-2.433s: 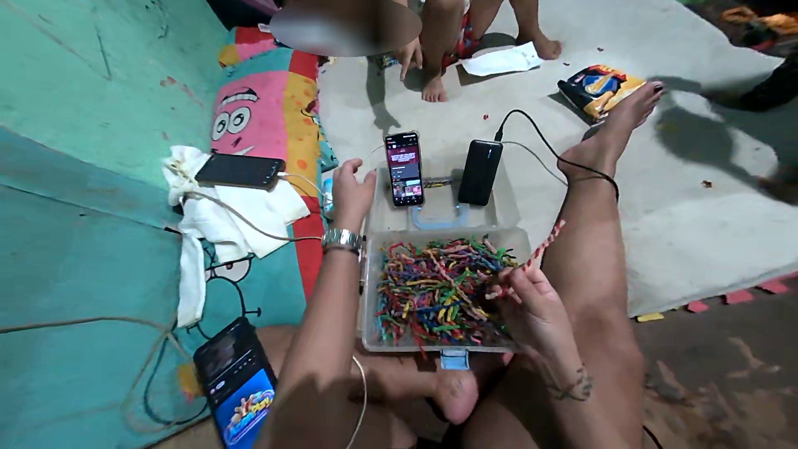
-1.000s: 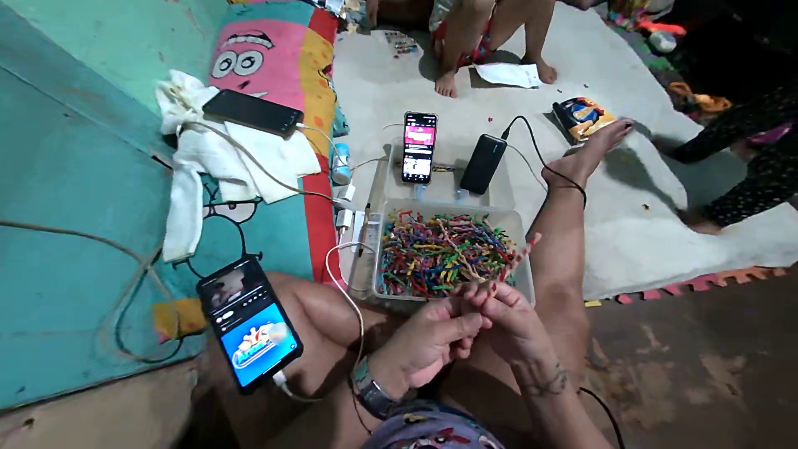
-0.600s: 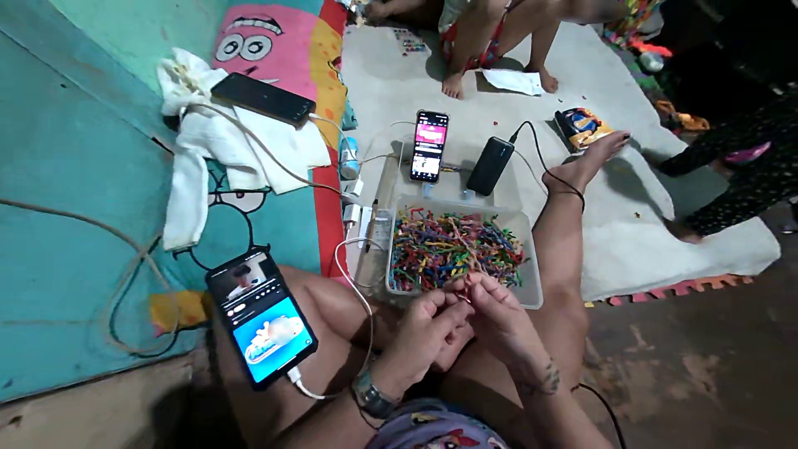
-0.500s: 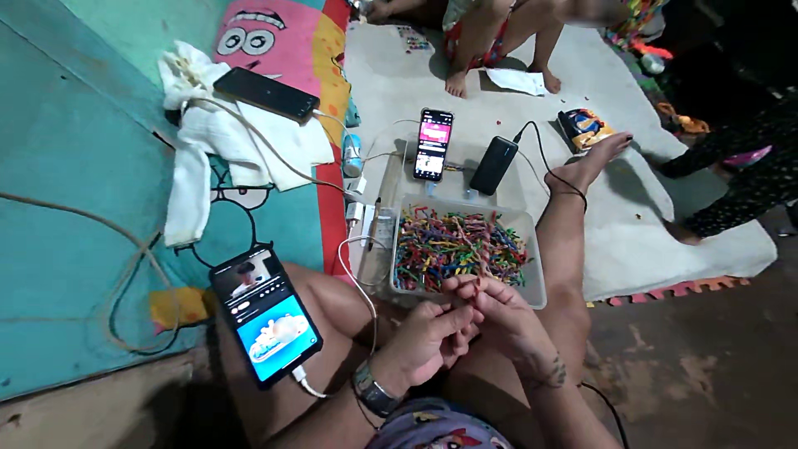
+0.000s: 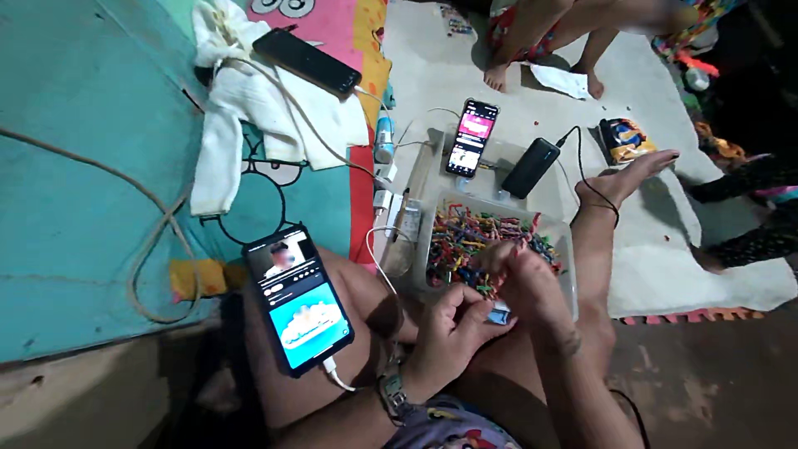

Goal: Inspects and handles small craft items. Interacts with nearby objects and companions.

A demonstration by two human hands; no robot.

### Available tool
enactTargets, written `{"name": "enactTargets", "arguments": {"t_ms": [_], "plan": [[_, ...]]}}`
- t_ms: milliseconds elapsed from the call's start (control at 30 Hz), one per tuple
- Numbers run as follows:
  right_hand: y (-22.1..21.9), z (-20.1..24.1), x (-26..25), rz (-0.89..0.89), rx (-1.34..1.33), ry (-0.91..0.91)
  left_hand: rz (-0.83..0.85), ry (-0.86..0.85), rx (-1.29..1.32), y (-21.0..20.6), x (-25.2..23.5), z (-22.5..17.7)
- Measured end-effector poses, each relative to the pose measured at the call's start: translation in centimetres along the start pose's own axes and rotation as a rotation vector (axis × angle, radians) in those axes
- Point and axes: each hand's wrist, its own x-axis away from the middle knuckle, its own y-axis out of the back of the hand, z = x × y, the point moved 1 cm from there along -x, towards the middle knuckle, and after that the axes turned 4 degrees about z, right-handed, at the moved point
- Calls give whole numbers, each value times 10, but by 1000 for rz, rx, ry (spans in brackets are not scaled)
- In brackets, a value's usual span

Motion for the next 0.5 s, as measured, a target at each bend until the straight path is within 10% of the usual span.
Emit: {"name": "enactTargets", "arguments": {"t_ms": [200,500], "plan": [[70,-1,-98,-222,885,-234,-40,132,30,3,2,10],[132,-46,-159,249,1676,-417,-100,196,18,4,1,22]]}}
